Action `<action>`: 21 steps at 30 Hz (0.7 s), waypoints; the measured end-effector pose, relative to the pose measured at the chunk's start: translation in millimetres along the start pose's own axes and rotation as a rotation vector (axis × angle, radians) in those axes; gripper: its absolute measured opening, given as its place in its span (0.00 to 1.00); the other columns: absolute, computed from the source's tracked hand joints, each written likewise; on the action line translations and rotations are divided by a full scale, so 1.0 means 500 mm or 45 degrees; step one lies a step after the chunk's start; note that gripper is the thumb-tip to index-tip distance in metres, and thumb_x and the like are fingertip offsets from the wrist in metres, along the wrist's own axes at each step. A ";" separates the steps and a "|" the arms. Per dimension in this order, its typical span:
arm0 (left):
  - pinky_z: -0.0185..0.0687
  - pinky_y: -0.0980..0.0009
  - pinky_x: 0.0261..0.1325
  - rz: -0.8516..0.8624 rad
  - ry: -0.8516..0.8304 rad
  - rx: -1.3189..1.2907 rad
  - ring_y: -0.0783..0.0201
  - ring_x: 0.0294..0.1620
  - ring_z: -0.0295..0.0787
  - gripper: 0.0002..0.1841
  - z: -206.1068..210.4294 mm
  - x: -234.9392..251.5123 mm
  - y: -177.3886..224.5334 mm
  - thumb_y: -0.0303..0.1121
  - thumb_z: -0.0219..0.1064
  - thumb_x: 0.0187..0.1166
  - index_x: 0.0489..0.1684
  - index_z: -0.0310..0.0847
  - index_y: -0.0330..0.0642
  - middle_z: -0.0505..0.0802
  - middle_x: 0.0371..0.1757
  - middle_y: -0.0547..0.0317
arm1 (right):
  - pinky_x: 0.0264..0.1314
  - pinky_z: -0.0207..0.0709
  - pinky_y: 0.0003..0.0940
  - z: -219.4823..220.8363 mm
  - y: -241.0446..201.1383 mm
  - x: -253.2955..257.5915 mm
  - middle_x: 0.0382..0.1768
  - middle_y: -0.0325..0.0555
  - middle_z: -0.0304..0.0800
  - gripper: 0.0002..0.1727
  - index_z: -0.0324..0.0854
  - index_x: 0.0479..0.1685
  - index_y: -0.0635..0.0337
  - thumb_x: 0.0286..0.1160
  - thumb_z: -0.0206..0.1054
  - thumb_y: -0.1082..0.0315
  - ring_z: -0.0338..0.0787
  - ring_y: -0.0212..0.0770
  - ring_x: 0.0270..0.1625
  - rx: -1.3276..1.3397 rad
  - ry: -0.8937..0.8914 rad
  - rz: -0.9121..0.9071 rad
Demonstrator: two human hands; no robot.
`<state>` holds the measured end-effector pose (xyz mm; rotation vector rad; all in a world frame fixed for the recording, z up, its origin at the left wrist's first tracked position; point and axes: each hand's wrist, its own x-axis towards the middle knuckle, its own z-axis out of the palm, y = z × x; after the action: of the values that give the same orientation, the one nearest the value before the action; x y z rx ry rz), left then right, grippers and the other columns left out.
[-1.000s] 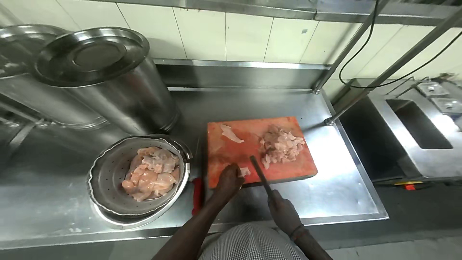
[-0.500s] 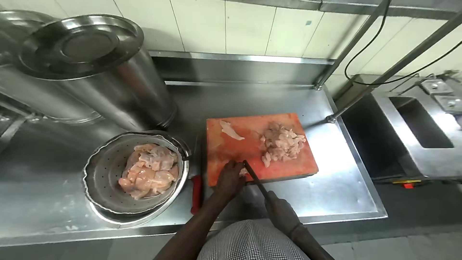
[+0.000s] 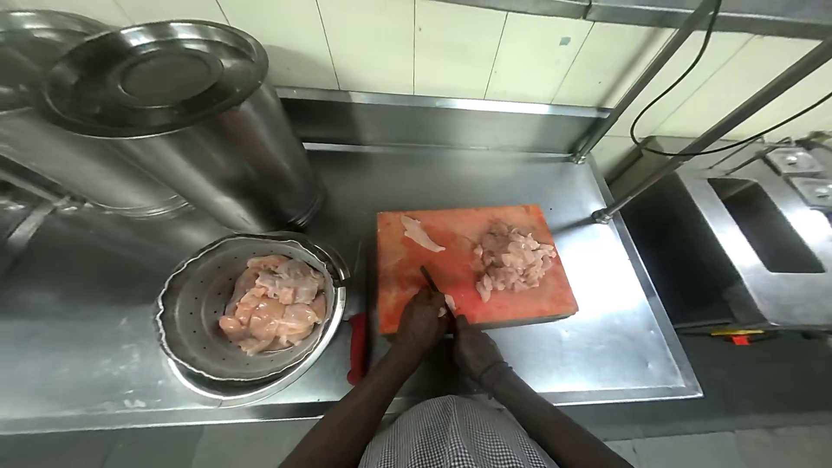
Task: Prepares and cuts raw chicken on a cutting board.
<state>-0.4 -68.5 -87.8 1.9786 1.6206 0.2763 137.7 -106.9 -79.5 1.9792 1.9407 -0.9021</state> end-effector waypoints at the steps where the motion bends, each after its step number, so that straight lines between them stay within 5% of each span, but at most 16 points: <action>1: 0.82 0.51 0.70 -0.015 0.014 0.003 0.45 0.66 0.87 0.16 0.000 -0.001 0.001 0.36 0.71 0.79 0.60 0.87 0.40 0.88 0.64 0.40 | 0.57 0.84 0.56 0.002 0.006 -0.003 0.55 0.58 0.89 0.20 0.67 0.76 0.58 0.89 0.52 0.63 0.92 0.59 0.58 -0.015 -0.017 0.005; 4: 0.82 0.50 0.72 -0.099 0.041 -0.026 0.44 0.68 0.86 0.20 -0.005 -0.010 0.011 0.35 0.72 0.78 0.68 0.84 0.40 0.87 0.66 0.40 | 0.58 0.84 0.56 0.023 0.051 -0.032 0.51 0.58 0.91 0.23 0.63 0.82 0.55 0.93 0.46 0.59 0.93 0.60 0.56 -0.014 -0.094 0.040; 9: 0.83 0.46 0.65 -0.190 -0.046 0.034 0.41 0.63 0.88 0.25 -0.022 -0.015 0.024 0.35 0.71 0.77 0.73 0.77 0.39 0.91 0.59 0.40 | 0.60 0.83 0.57 0.044 0.132 -0.091 0.52 0.59 0.91 0.22 0.67 0.77 0.56 0.92 0.48 0.55 0.92 0.60 0.59 -0.031 -0.188 0.118; 15: 0.87 0.47 0.62 0.123 0.050 -0.290 0.45 0.57 0.91 0.20 -0.029 -0.005 0.016 0.23 0.71 0.74 0.66 0.80 0.36 0.89 0.60 0.39 | 0.55 0.84 0.55 0.015 0.147 -0.102 0.41 0.57 0.91 0.20 0.72 0.71 0.58 0.94 0.47 0.57 0.93 0.59 0.49 0.168 0.051 0.130; 19: 0.82 0.50 0.73 0.198 -0.001 -0.099 0.47 0.70 0.86 0.21 -0.033 0.012 -0.008 0.27 0.71 0.77 0.71 0.81 0.40 0.87 0.69 0.44 | 0.48 0.84 0.53 0.005 0.136 -0.098 0.34 0.53 0.88 0.18 0.74 0.66 0.57 0.93 0.49 0.56 0.92 0.55 0.41 0.272 0.161 0.043; 21: 0.83 0.48 0.71 0.212 0.039 -0.071 0.45 0.69 0.86 0.20 -0.017 0.006 -0.034 0.29 0.75 0.74 0.66 0.83 0.40 0.87 0.67 0.43 | 0.48 0.84 0.52 0.004 0.132 -0.099 0.33 0.52 0.88 0.18 0.74 0.65 0.56 0.93 0.49 0.55 0.92 0.54 0.41 0.257 0.142 0.016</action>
<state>-17.8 -61.4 -90.5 2.0788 1.4525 0.4132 203.8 -155.5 -69.7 2.1946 1.9611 -1.0425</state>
